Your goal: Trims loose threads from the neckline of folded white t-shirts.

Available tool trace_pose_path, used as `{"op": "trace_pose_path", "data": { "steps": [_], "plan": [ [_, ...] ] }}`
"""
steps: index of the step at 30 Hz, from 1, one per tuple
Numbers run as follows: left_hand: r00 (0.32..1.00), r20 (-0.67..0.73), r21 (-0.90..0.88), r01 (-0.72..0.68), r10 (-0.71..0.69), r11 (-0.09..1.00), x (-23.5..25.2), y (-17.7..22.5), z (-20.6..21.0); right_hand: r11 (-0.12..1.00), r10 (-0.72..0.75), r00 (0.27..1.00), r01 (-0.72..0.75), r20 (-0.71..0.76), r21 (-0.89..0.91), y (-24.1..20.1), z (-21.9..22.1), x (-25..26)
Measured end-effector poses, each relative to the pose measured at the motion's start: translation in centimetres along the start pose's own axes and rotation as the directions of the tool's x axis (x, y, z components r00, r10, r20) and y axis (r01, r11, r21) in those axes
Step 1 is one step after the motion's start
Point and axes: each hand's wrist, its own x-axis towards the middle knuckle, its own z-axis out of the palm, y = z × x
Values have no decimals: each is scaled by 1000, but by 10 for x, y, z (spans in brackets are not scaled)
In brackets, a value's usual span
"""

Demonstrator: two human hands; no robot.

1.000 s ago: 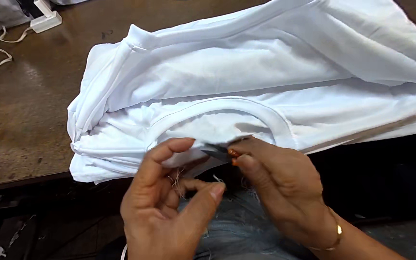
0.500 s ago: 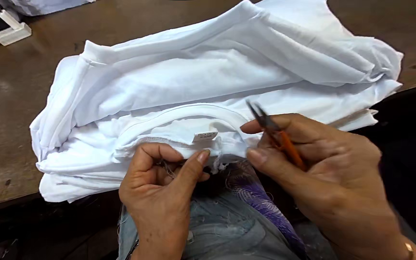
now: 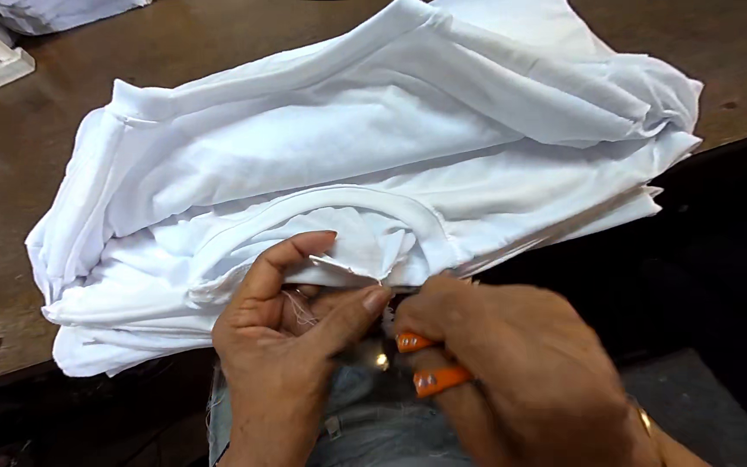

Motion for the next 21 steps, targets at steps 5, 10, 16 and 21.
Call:
{"op": "trace_pose_path", "data": {
  "steps": [5,10,16,21],
  "plan": [
    [998,-31,9,53,-52,999,-1,2,1,996,26,998,-31,65,83,-2,8,-17],
    [989,-39,-93,136,-140,986,-4,9,-1,982,181,980,-184,-83,-28,16,-16,-17],
    [971,-32,-228,222,-235,948,-6,21,-4,947,-26,997,0,-75,-321,28,-24,-19],
    [965,-29,-258,244,-260,935,-12,25,-4,959,-78,990,42,-117,-282,21,-6,-13]
  ]
}}
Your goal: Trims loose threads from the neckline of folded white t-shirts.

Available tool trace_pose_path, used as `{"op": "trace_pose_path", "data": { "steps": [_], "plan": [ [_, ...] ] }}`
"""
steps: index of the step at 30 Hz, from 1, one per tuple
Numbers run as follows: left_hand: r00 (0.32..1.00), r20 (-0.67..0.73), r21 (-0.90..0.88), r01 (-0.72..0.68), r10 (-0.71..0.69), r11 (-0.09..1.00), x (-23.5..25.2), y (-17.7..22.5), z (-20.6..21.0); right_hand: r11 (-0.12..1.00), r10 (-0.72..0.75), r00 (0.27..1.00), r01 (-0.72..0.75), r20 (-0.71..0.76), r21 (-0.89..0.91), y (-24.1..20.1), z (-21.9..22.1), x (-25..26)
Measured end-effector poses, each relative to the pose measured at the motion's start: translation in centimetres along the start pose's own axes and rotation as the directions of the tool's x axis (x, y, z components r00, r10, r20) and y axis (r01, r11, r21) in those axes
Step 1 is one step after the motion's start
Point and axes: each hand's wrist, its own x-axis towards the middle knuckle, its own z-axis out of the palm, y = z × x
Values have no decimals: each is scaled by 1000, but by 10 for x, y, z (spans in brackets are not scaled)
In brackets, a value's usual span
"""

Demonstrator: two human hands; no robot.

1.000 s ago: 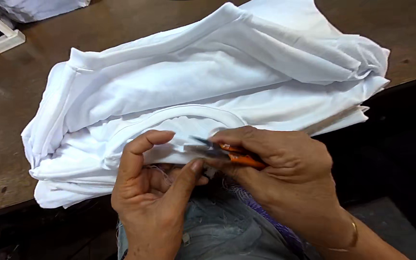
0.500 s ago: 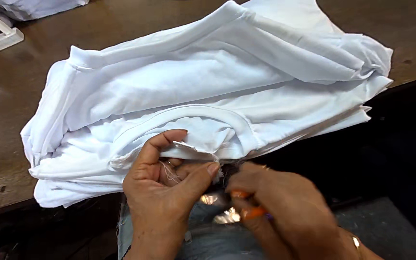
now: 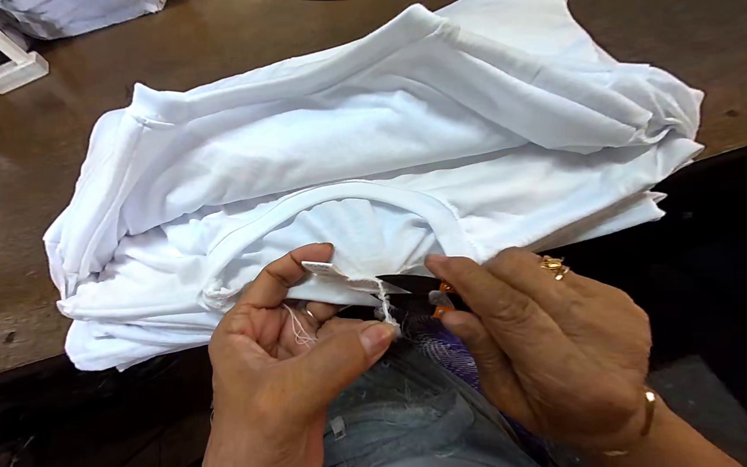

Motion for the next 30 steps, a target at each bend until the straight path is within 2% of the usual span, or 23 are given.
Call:
{"op": "trace_pose_path", "data": {
  "steps": [8,10,12,14,16,19,22,24,26,30],
  "plan": [
    [999,-53,49,-4,7,999,-4,-3,0,1000,-11,1000,11,-10,7,-4,11,9],
    [997,-52,120,-42,49,992,-6,-2,0,993,58,998,-58,6,105,0,11,11],
    [988,27,299,-151,150,942,-10,-3,-4,935,208,978,-206,24,289,4,8,10],
    [957,180,476,-288,228,831,-15,-1,-15,798,374,925,-354,59,489,8,4,8],
    [918,309,620,-392,248,679,-17,4,-34,741,410,908,-387,86,548,11,0,6],
    [844,381,791,-509,378,340,-12,14,-70,906,254,964,-267,83,328,12,0,1],
    [778,381,864,-492,499,106,-3,29,-95,988,126,987,-135,100,81,10,9,1],
    [730,433,847,-530,528,38,6,36,-101,992,116,986,-121,121,35,11,9,5],
    [698,533,793,-609,479,5,17,44,-102,993,102,986,-109,130,51,13,6,10],
    [652,684,695,-718,329,-23,32,51,-99,944,171,964,-220,206,247,23,-10,17]
  ]
}}
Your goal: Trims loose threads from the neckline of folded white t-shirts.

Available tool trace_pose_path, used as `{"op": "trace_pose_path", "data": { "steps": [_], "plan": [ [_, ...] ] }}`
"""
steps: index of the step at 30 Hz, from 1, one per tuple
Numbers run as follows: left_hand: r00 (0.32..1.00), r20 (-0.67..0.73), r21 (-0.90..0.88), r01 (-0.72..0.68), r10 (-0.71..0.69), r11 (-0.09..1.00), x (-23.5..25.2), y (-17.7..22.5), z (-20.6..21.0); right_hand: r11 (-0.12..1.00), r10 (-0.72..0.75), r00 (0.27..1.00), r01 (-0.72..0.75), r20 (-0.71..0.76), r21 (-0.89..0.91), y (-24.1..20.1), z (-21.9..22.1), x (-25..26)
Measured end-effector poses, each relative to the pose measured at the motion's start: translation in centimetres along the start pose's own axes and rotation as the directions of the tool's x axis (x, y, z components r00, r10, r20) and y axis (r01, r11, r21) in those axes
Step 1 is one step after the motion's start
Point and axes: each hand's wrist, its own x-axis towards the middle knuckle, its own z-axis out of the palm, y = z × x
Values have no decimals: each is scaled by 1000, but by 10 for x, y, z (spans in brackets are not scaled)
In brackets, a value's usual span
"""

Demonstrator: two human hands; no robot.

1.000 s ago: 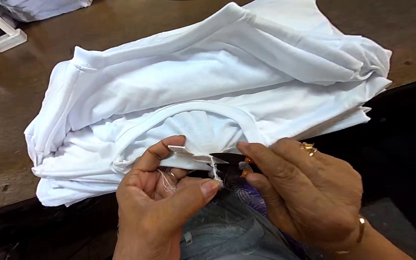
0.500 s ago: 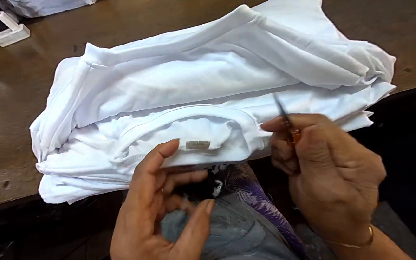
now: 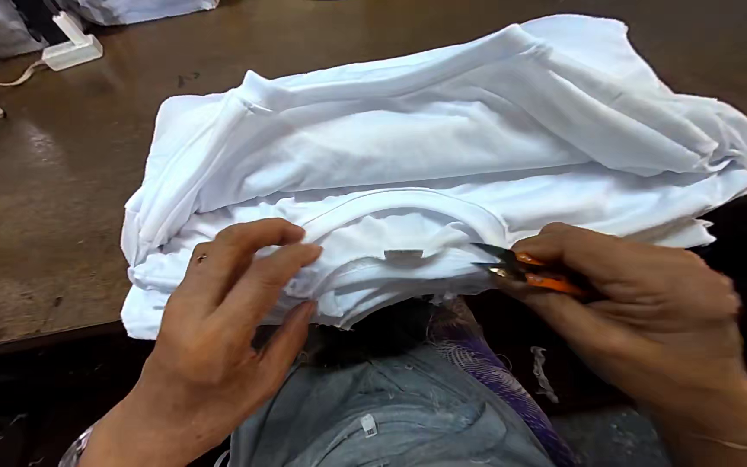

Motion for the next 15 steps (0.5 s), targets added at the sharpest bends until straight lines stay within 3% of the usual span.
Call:
{"op": "trace_pose_path", "data": {
  "steps": [4,8,12,15],
  "plan": [
    [998,25,-158,-46,51,986,9,-9,0,968,152,988,-156,35,198,20,-30,-8],
    [994,105,-402,69,-28,913,16,-20,-8,932,307,951,-296,-24,210,30,-47,6],
    [999,41,-255,3,8,967,15,-26,-9,900,318,948,-306,11,310,34,-40,11],
    [997,-62,-289,-51,34,956,8,-26,-8,889,300,952,-302,60,343,34,-38,9]
  ]
}}
